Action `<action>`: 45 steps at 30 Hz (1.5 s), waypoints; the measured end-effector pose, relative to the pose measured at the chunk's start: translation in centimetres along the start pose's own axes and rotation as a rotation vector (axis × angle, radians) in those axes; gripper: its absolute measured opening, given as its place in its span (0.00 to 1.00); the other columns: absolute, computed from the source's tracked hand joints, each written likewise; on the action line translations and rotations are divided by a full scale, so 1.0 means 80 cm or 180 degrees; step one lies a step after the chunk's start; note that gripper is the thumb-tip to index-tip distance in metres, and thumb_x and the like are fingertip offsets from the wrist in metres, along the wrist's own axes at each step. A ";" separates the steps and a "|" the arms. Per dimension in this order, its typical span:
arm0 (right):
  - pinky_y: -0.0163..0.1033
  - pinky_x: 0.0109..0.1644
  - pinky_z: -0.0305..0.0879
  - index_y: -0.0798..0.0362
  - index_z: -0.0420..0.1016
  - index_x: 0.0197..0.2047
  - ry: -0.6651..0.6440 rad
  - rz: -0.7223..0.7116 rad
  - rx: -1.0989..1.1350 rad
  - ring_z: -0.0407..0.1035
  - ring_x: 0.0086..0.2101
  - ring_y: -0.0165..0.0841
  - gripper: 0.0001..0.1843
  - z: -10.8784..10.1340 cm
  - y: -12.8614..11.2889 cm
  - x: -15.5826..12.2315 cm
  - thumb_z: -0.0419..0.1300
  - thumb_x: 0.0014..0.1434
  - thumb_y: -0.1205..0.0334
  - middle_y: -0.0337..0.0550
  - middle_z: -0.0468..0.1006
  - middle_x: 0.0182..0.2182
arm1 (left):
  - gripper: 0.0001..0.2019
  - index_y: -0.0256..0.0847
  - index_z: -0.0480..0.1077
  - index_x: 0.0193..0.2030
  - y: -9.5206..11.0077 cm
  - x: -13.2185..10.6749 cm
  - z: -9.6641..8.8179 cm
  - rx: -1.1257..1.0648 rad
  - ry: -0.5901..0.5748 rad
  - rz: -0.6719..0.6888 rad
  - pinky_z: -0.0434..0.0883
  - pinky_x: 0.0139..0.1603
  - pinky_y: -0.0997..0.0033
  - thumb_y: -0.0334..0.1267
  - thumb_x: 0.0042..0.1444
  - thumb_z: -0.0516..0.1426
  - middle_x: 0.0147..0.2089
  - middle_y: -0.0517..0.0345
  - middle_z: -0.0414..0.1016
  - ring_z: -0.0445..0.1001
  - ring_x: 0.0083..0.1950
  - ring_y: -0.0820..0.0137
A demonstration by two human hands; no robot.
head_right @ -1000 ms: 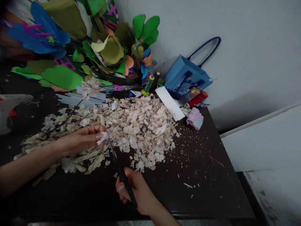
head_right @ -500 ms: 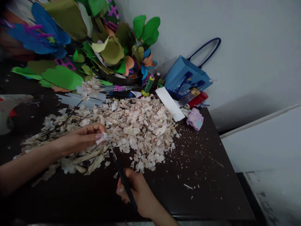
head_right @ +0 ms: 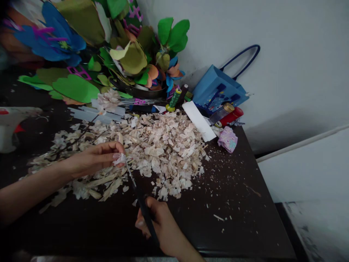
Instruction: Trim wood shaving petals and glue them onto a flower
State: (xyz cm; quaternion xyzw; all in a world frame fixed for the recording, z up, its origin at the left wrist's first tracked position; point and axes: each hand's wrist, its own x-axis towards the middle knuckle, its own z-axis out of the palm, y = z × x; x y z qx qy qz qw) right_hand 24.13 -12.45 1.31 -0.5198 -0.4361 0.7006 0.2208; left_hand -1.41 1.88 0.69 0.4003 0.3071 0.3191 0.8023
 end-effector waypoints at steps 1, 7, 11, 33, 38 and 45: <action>0.31 0.25 0.55 0.53 0.68 0.32 0.0011 0.0010 0.0007 0.57 0.21 0.25 0.29 0.000 0.001 0.000 0.66 0.53 0.33 0.31 0.63 0.20 | 0.08 0.42 0.77 0.38 0.001 0.000 0.001 0.0002 0.0006 -0.0006 0.74 0.43 0.72 0.39 0.55 0.69 0.33 0.60 0.76 0.76 0.35 0.72; 0.31 0.24 0.55 0.53 0.68 0.31 0.0049 0.0054 -0.0018 0.57 0.21 0.25 0.31 0.000 0.005 -0.002 0.66 0.50 0.31 0.32 0.64 0.20 | 0.07 0.41 0.75 0.38 0.007 -0.003 0.004 0.0195 -0.0006 0.0056 0.70 0.35 0.73 0.39 0.56 0.67 0.31 0.59 0.76 0.75 0.33 0.71; 0.31 0.25 0.56 0.53 0.68 0.31 0.0058 0.0116 -0.0054 0.58 0.21 0.25 0.32 0.000 0.002 -0.003 0.66 0.50 0.29 0.32 0.64 0.21 | 0.07 0.41 0.76 0.38 0.006 -0.001 0.003 0.0228 0.0050 0.0044 0.71 0.36 0.73 0.40 0.56 0.67 0.32 0.58 0.75 0.73 0.34 0.71; 0.31 0.24 0.55 0.53 0.67 0.31 0.0054 -0.0046 0.0026 0.57 0.20 0.25 0.34 0.008 -0.004 0.006 0.66 0.48 0.27 0.32 0.64 0.20 | 0.16 0.44 0.76 0.47 -0.003 -0.002 0.004 0.0001 0.0283 -0.0059 0.72 0.43 0.72 0.38 0.51 0.71 0.39 0.59 0.75 0.74 0.39 0.71; 0.30 0.23 0.55 0.53 0.67 0.31 0.0052 -0.0053 0.0035 0.57 0.20 0.25 0.35 0.008 -0.004 0.005 0.65 0.48 0.25 0.32 0.63 0.19 | 0.15 0.44 0.77 0.44 -0.001 -0.003 0.006 -0.0084 0.0384 -0.0058 0.71 0.39 0.74 0.39 0.50 0.72 0.36 0.60 0.73 0.73 0.37 0.73; 0.30 0.23 0.55 0.53 0.67 0.31 0.0040 -0.0021 0.0067 0.57 0.20 0.25 0.35 0.008 -0.003 0.005 0.65 0.48 0.26 0.31 0.63 0.19 | 0.16 0.44 0.77 0.44 -0.006 -0.002 0.003 -0.0019 0.0410 0.0037 0.72 0.40 0.74 0.38 0.49 0.72 0.39 0.59 0.73 0.73 0.38 0.73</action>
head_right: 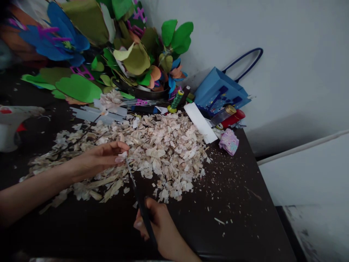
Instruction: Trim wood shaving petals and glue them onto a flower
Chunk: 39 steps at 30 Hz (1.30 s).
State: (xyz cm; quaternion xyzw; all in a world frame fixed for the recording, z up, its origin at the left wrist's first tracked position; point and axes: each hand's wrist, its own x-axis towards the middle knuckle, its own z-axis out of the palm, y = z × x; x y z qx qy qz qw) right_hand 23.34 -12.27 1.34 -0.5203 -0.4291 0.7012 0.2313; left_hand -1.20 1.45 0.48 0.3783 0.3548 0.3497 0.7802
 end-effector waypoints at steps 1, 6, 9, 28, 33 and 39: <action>0.30 0.23 0.55 0.53 0.67 0.31 -0.0002 -0.0002 -0.0007 0.57 0.20 0.25 0.36 0.000 -0.001 0.000 0.65 0.48 0.25 0.32 0.63 0.19 | 0.16 0.44 0.77 0.45 -0.001 0.000 -0.001 0.0026 -0.0021 0.0019 0.72 0.41 0.75 0.38 0.49 0.72 0.40 0.60 0.73 0.72 0.39 0.73; 0.29 0.23 0.55 0.53 0.66 0.31 0.0031 0.0052 0.0078 0.56 0.20 0.24 0.36 0.002 -0.003 0.000 0.65 0.47 0.25 0.31 0.63 0.19 | 0.15 0.46 0.77 0.45 -0.001 0.000 -0.003 0.0037 -0.0074 0.0023 0.69 0.36 0.79 0.40 0.51 0.71 0.37 0.62 0.72 0.71 0.35 0.77; 0.29 0.24 0.55 0.53 0.66 0.31 0.0019 0.0042 0.0094 0.57 0.21 0.24 0.35 0.002 -0.004 -0.001 0.66 0.47 0.26 0.31 0.64 0.20 | 0.16 0.44 0.78 0.44 0.002 -0.001 0.000 0.0016 -0.0029 -0.0029 0.69 0.34 0.78 0.42 0.50 0.72 0.36 0.61 0.72 0.71 0.34 0.76; 0.30 0.24 0.51 0.54 0.67 0.35 -0.0012 -0.0447 -0.0355 0.54 0.21 0.24 0.31 -0.001 0.000 -0.003 0.61 0.57 0.30 0.33 0.63 0.22 | 0.15 0.43 0.74 0.44 0.003 -0.004 0.010 0.0332 0.0045 0.0025 0.67 0.36 0.74 0.41 0.52 0.69 0.33 0.63 0.72 0.70 0.34 0.75; 0.31 0.24 0.52 0.54 0.66 0.35 -0.0082 -0.0365 -0.0384 0.55 0.20 0.24 0.32 -0.001 -0.002 -0.001 0.60 0.57 0.29 0.32 0.62 0.20 | 0.15 0.44 0.72 0.47 0.000 -0.004 0.005 0.0685 -0.0018 0.0132 0.67 0.38 0.73 0.40 0.55 0.67 0.36 0.62 0.72 0.70 0.36 0.74; 0.31 0.23 0.51 0.54 0.66 0.34 -0.0165 -0.0286 -0.0242 0.55 0.19 0.24 0.34 -0.001 -0.009 -0.001 0.59 0.55 0.26 0.31 0.62 0.19 | 0.16 0.44 0.70 0.50 0.002 -0.005 0.004 0.1142 -0.0062 0.0191 0.66 0.37 0.72 0.42 0.57 0.65 0.37 0.61 0.70 0.69 0.37 0.72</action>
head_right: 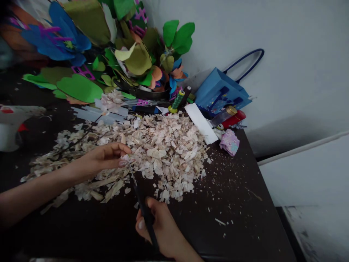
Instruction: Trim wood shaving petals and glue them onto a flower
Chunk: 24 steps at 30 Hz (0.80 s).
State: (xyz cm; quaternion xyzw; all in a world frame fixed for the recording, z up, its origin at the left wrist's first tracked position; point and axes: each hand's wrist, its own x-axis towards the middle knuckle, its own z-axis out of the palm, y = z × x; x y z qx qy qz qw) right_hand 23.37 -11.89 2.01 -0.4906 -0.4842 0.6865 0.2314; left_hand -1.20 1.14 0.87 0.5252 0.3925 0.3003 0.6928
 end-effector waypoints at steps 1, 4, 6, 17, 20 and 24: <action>0.31 0.23 0.51 0.54 0.66 0.34 -0.0007 0.0002 0.0010 0.55 0.19 0.24 0.35 0.000 -0.002 0.000 0.59 0.55 0.26 0.31 0.62 0.19 | 0.16 0.43 0.70 0.50 0.001 0.000 0.001 0.0052 -0.0003 0.0014 0.66 0.36 0.72 0.43 0.57 0.64 0.37 0.61 0.69 0.68 0.37 0.72; 0.31 0.23 0.51 0.53 0.65 0.33 0.0005 0.0053 0.0014 0.55 0.19 0.24 0.36 0.001 -0.006 0.001 0.58 0.54 0.24 0.32 0.62 0.18 | 0.16 0.42 0.69 0.49 0.005 -0.001 0.003 0.0171 -0.0002 0.0063 0.65 0.35 0.72 0.43 0.56 0.64 0.36 0.61 0.68 0.67 0.36 0.72; 0.31 0.23 0.51 0.53 0.65 0.33 0.0006 0.0104 0.0038 0.54 0.19 0.24 0.37 0.001 -0.006 0.001 0.59 0.53 0.23 0.31 0.62 0.18 | 0.16 0.42 0.69 0.49 0.006 -0.001 0.004 0.0247 0.0001 0.0090 0.64 0.34 0.72 0.42 0.55 0.64 0.35 0.62 0.67 0.66 0.34 0.72; 0.31 0.23 0.52 0.52 0.63 0.31 -0.0006 0.0175 0.0054 0.55 0.20 0.24 0.35 0.001 -0.011 0.003 0.59 0.53 0.24 0.31 0.62 0.19 | 0.17 0.42 0.67 0.50 0.009 -0.001 0.004 0.0375 -0.0094 0.0169 0.64 0.30 0.73 0.43 0.56 0.63 0.33 0.63 0.67 0.64 0.30 0.74; 0.30 0.22 0.52 0.52 0.63 0.31 -0.0003 0.0248 0.0112 0.55 0.20 0.24 0.35 0.002 -0.009 0.003 0.61 0.52 0.24 0.31 0.61 0.19 | 0.17 0.43 0.67 0.50 0.007 -0.001 0.001 0.0388 -0.0104 0.0129 0.66 0.32 0.72 0.44 0.56 0.63 0.35 0.62 0.69 0.66 0.31 0.72; 0.29 0.22 0.51 0.52 0.63 0.31 0.0021 0.0239 0.0153 0.54 0.19 0.23 0.35 0.001 -0.006 0.003 0.61 0.51 0.24 0.30 0.61 0.19 | 0.18 0.42 0.68 0.51 0.005 -0.001 -0.001 0.0438 -0.0098 0.0096 0.67 0.35 0.71 0.45 0.57 0.63 0.36 0.60 0.70 0.68 0.34 0.71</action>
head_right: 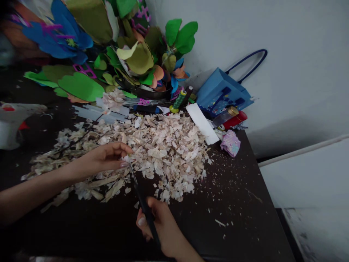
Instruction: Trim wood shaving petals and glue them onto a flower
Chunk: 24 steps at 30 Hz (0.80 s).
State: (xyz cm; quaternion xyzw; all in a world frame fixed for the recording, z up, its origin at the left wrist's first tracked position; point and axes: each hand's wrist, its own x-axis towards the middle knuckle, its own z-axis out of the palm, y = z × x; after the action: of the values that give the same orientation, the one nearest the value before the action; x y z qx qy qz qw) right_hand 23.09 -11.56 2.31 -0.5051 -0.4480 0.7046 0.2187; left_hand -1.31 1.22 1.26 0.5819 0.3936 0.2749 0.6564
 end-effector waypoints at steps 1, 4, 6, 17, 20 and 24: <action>0.29 0.22 0.51 0.52 0.63 0.31 0.0003 0.0024 -0.0012 0.54 0.19 0.23 0.35 0.000 0.000 0.000 0.61 0.51 0.24 0.30 0.61 0.19 | 0.18 0.42 0.68 0.51 0.000 0.000 0.000 -0.0001 -0.0007 -0.0010 0.67 0.35 0.71 0.45 0.56 0.63 0.37 0.59 0.71 0.68 0.35 0.71; 0.30 0.22 0.51 0.52 0.63 0.32 0.0004 0.0140 -0.0035 0.55 0.19 0.23 0.36 -0.001 -0.002 0.000 0.61 0.50 0.24 0.30 0.62 0.19 | 0.18 0.42 0.68 0.51 -0.001 0.001 0.000 -0.0022 -0.0012 -0.0039 0.66 0.33 0.71 0.45 0.56 0.63 0.39 0.58 0.73 0.68 0.33 0.72; 0.30 0.22 0.51 0.52 0.63 0.32 0.0010 0.0167 -0.0041 0.55 0.19 0.23 0.37 -0.002 -0.003 -0.001 0.61 0.49 0.23 0.31 0.62 0.19 | 0.18 0.42 0.68 0.51 0.000 0.002 0.001 -0.0042 -0.0027 -0.0048 0.66 0.33 0.72 0.44 0.56 0.63 0.40 0.57 0.74 0.67 0.32 0.73; 0.30 0.22 0.52 0.53 0.65 0.32 0.0009 0.0172 -0.0143 0.55 0.19 0.23 0.36 -0.004 -0.003 -0.002 0.61 0.50 0.24 0.30 0.62 0.18 | 0.16 0.42 0.68 0.50 0.002 0.003 -0.005 0.0020 -0.0183 0.0130 0.65 0.31 0.72 0.42 0.57 0.62 0.31 0.65 0.68 0.67 0.30 0.73; 0.30 0.22 0.52 0.53 0.64 0.31 0.0038 0.0217 -0.0144 0.55 0.19 0.23 0.37 -0.006 -0.005 -0.002 0.62 0.49 0.23 0.30 0.62 0.19 | 0.16 0.41 0.68 0.49 0.002 0.003 -0.007 0.0041 -0.0214 0.0136 0.65 0.31 0.73 0.42 0.56 0.63 0.31 0.65 0.66 0.66 0.29 0.73; 0.30 0.21 0.50 0.52 0.65 0.31 0.0042 0.0245 -0.0120 0.54 0.18 0.23 0.36 -0.007 -0.006 -0.002 0.63 0.49 0.25 0.29 0.61 0.18 | 0.15 0.41 0.69 0.48 0.004 0.003 -0.008 0.0128 -0.0276 0.0191 0.65 0.33 0.73 0.43 0.56 0.63 0.32 0.64 0.66 0.67 0.32 0.73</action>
State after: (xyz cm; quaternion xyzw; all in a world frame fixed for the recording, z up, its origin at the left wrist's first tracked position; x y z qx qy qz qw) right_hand 23.62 -11.23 2.73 -0.5306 -0.4400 0.7006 0.1848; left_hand -1.71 1.85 1.50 0.6179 0.3526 0.2610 0.6525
